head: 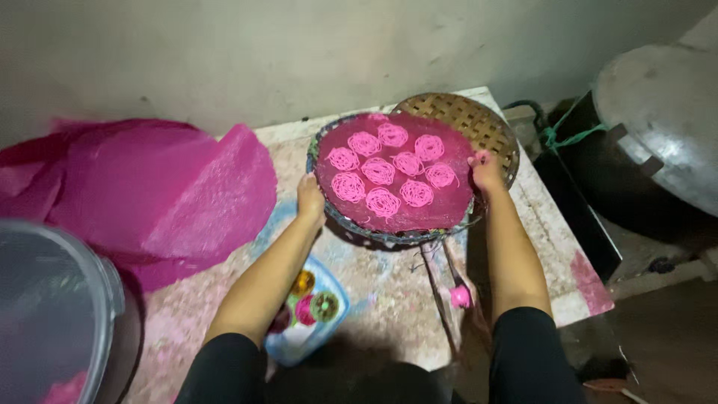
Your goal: The person sits at a low table and uses a hand-held extruder tool to press pink paste into coiled rosette nests on round trays. They load paste from a large basin into the extruder, squeeze it out in swirls onto the trays, and set filled trays aside as they fill more.
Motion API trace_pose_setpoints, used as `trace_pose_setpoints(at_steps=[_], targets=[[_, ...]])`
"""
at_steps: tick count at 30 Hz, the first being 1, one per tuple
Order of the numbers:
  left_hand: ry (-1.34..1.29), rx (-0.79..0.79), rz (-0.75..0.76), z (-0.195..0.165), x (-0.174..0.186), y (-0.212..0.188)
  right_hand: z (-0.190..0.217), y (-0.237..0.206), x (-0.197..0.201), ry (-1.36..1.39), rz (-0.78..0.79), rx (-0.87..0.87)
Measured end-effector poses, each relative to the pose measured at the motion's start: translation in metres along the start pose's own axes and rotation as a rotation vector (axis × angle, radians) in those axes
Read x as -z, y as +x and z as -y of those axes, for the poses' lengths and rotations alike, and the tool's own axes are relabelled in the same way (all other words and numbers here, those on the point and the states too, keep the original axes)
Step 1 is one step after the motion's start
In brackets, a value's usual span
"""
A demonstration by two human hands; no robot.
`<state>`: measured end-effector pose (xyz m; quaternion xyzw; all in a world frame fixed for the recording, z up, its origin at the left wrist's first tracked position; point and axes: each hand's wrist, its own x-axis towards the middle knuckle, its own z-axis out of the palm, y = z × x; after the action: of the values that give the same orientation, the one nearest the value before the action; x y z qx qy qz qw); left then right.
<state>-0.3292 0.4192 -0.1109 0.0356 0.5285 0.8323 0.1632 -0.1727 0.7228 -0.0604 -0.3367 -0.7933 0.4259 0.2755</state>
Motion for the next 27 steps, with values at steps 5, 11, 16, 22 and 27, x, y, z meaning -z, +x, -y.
trace_pose_setpoints(at_steps=[5,11,16,22,27], targets=[[0.017,0.093,0.014,0.009,-0.020,0.017,-0.009,0.040,0.002,-0.252,-0.029,-0.028],[0.040,0.083,0.025,0.005,0.013,0.023,-0.019,0.089,0.009,-0.536,-0.159,0.078],[0.166,0.085,0.009,-0.015,0.059,0.030,-0.012,0.111,0.025,-0.638,-0.329,-0.038],[0.318,0.043,-0.069,-0.068,0.137,0.014,-0.007,0.111,0.038,-0.583,-0.564,0.282],[0.287,0.079,-0.205,-0.118,0.232,-0.036,-0.045,0.030,0.053,-0.394,-0.234,0.600]])
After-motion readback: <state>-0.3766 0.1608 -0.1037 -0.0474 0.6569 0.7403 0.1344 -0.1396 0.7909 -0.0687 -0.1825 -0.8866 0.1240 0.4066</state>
